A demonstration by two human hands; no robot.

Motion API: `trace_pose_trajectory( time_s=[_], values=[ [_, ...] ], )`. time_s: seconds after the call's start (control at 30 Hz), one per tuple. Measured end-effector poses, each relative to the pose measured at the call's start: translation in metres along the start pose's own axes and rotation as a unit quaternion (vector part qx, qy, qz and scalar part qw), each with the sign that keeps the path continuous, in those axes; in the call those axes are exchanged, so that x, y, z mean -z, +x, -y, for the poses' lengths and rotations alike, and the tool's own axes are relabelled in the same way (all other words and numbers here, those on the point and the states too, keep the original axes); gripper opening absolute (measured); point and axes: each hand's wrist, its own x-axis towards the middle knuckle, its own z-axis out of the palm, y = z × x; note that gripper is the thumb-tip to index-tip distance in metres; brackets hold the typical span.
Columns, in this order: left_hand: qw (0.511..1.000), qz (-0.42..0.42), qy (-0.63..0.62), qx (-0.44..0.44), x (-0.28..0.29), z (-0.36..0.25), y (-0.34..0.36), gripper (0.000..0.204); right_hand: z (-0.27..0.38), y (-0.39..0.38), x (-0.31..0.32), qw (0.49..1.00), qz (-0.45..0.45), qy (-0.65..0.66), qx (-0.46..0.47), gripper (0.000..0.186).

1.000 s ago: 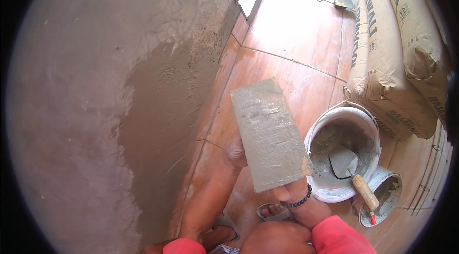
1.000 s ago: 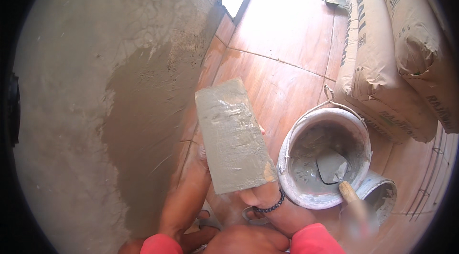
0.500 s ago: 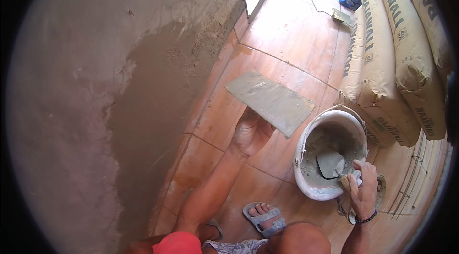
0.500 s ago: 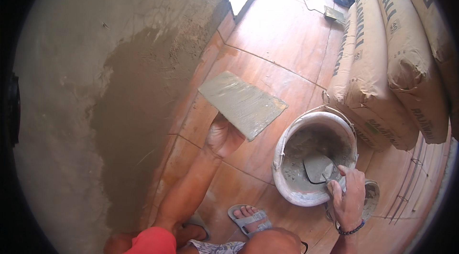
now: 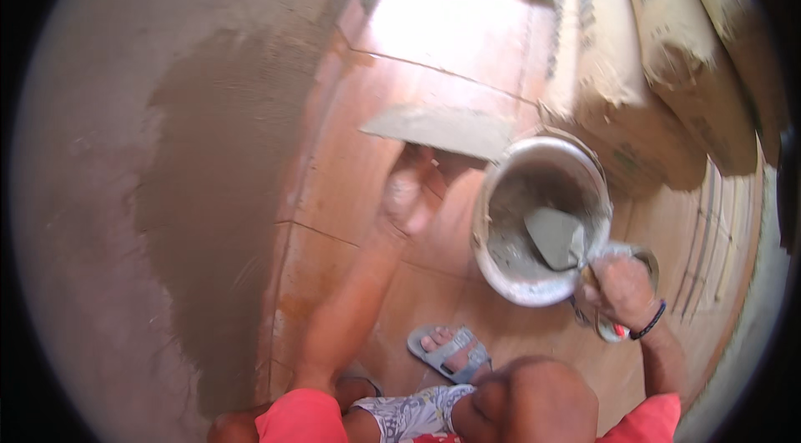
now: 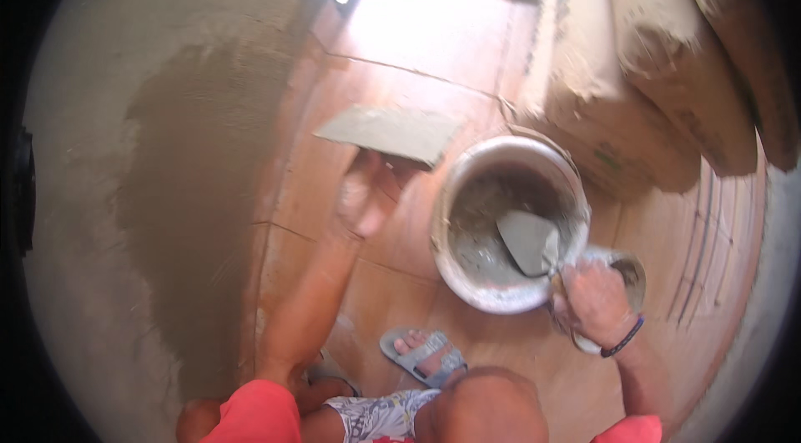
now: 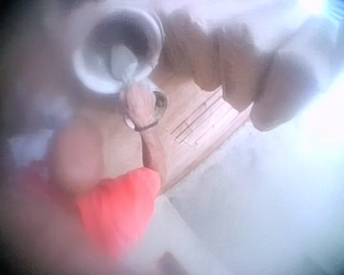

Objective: The person scoops wet cement from a bucket onto a trowel and applies it to a wall, smoothing the surface with a trowel. The person repeats this process to cover a larger area of the wall.

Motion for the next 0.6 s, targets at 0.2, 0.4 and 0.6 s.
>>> trace_pose_trajectory(
  time_s=[0.2,0.4,0.6],
  values=[
    [0.999,-0.051,0.006,0.003,-0.005,-0.001,-0.007,0.049,-0.004,-0.005,0.045,0.994,0.027,-0.02,-0.105,0.028],
    [0.998,-0.058,0.022,-0.016,-0.037,0.01,0.0,0.049,0.001,0.008,0.049,0.987,-0.036,-0.108,-0.111,0.024],
    [0.995,-0.072,0.054,-0.046,-0.04,0.024,-0.003,0.046,0.004,0.046,0.055,0.984,0.031,-0.164,-0.058,0.013]
  ],
)
